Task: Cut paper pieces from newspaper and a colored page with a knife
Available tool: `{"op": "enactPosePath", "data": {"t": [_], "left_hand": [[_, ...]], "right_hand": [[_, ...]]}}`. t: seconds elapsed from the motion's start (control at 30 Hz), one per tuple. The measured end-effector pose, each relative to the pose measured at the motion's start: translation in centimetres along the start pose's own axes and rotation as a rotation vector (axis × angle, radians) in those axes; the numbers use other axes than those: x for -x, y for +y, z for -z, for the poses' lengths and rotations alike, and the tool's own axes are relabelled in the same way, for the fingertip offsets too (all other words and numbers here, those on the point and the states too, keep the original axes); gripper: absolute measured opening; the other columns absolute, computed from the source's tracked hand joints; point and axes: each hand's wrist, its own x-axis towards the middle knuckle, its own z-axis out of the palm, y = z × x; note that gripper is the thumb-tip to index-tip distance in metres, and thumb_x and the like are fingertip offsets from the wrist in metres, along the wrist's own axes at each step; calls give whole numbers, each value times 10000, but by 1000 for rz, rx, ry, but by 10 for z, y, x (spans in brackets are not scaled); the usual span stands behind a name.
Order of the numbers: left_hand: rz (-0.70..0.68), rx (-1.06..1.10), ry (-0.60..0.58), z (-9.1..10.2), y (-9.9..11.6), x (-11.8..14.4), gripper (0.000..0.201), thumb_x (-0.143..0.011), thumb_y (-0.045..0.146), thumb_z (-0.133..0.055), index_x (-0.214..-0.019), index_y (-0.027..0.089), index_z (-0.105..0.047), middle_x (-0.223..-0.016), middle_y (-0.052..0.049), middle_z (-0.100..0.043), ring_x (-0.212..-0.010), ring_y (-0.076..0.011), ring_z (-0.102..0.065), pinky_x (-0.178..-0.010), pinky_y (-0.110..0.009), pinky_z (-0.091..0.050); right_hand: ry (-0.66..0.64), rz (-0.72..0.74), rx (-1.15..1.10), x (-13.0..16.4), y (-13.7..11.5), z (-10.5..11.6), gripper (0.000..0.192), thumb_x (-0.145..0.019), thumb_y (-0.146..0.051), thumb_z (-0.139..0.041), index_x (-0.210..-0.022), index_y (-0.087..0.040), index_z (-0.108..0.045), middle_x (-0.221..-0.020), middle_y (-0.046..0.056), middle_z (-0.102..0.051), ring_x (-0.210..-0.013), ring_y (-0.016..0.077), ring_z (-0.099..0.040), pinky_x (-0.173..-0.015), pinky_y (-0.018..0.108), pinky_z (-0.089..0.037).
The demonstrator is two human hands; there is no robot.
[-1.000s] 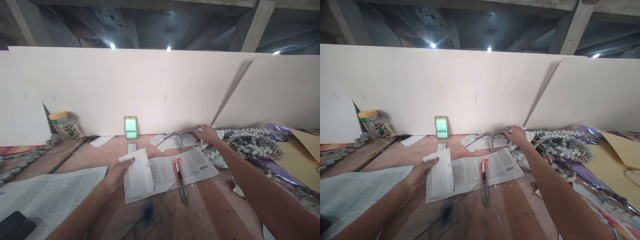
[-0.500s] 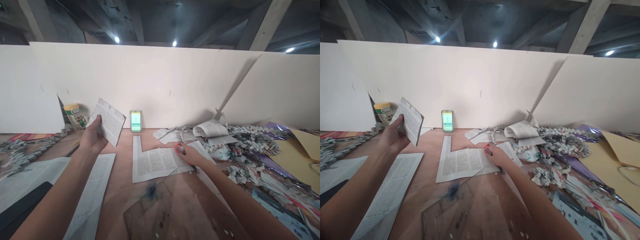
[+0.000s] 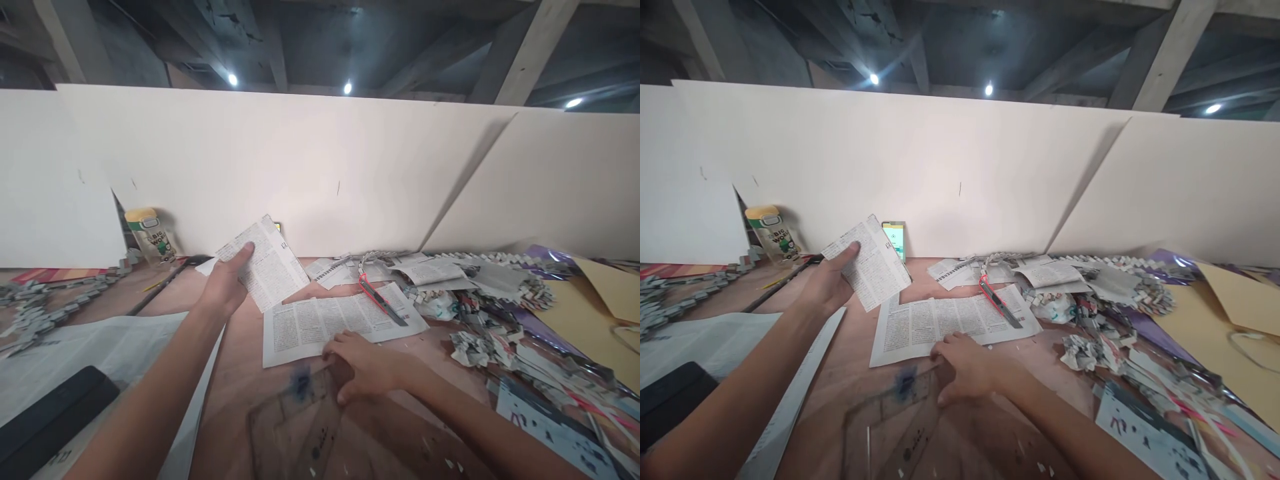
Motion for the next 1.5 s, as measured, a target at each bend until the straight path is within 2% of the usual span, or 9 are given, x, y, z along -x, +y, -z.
{"op": "enactPosePath", "data": {"t": [0.27,0.5,0.6,0.67,0.77,0.93,1.07,1.33,1.5], "left_hand": [[82,-110,-99,-6,0,14,302,-701,271,-735,-972,144,-693,-1116,-115,-665,-1023,-262,-623,-872,-325,-531],[64,-53,-167,-14,23,27,293,-734,234,-707,-1013,148,-683,-1141,-112,-654,-1052,-272,-608,-888,-327,-528],[6,-3,-136,-17,33,30,293,-761,198,-678,-1052,167,-668,-1167,-91,-642,-1089,-263,-586,-908,-330,-520],[-8,33,-116,-20,32,32,288,-773,182,-663,-1060,171,-663,-1173,-81,-639,-1100,-253,-578,-926,-325,-509],[4,87,-99,-27,19,34,285,-781,185,-657,-1066,172,-658,-1190,-72,-630,-1103,-235,-575,-934,-303,-500],[91,72,-259,-36,-3,40,326,-816,288,-624,-1127,190,-628,-1184,-82,-630,-1071,-238,-587,-882,-329,-511],[-38,-172,-292,-31,5,39,315,-795,335,-637,-1066,177,-667,-1061,-86,-686,-985,-238,-619,-844,-335,-500],[-222,-654,-105,-22,19,36,254,-762,375,-635,-913,178,-686,-772,-42,-720,-790,-220,-655,-721,-323,-513],[-547,-780,-21,-33,4,46,294,-774,355,-615,-1033,215,-599,-1175,-74,-622,-1081,-245,-573,-960,-420,-426]], "right_hand": [[-81,-90,95,12,-7,-1,536,-586,-493,-692,-952,-129,-548,-1006,120,-542,-911,299,-507,-753,421,-424],[-28,-121,-417,43,16,15,350,-653,-194,-637,-969,-186,-488,-764,-24,-556,-679,134,-522,-563,225,-390],[82,-253,-340,49,41,36,337,-673,-205,-631,-985,-164,-511,-757,12,-578,-680,160,-532,-604,274,-427],[316,-303,-233,45,43,50,455,-666,-266,-673,-1081,-159,-518,-963,95,-599,-868,228,-552,-771,364,-442],[533,-111,-413,28,13,63,544,-773,-385,-600,-1258,-201,-433,-1213,126,-529,-1051,244,-526,-872,387,-436],[798,73,-522,-10,-38,72,259,-863,-394,-475,-890,-173,-607,-779,33,-624,-717,179,-587,-639,293,-486],[885,22,-530,-12,-31,79,254,-828,-389,-519,-790,-164,-630,-737,18,-625,-670,179,-582,-521,256,-460],[838,89,-810,2,-17,86,254,-775,-412,-611,-844,-171,-652,-734,26,-647,-650,159,-582,-551,270,-465],[1008,-16,-592,-9,-31,78,222,-816,-369,-555,-774,-159,-612,-665,11,-585,-579,130,-499,-517,257,-404]]}}
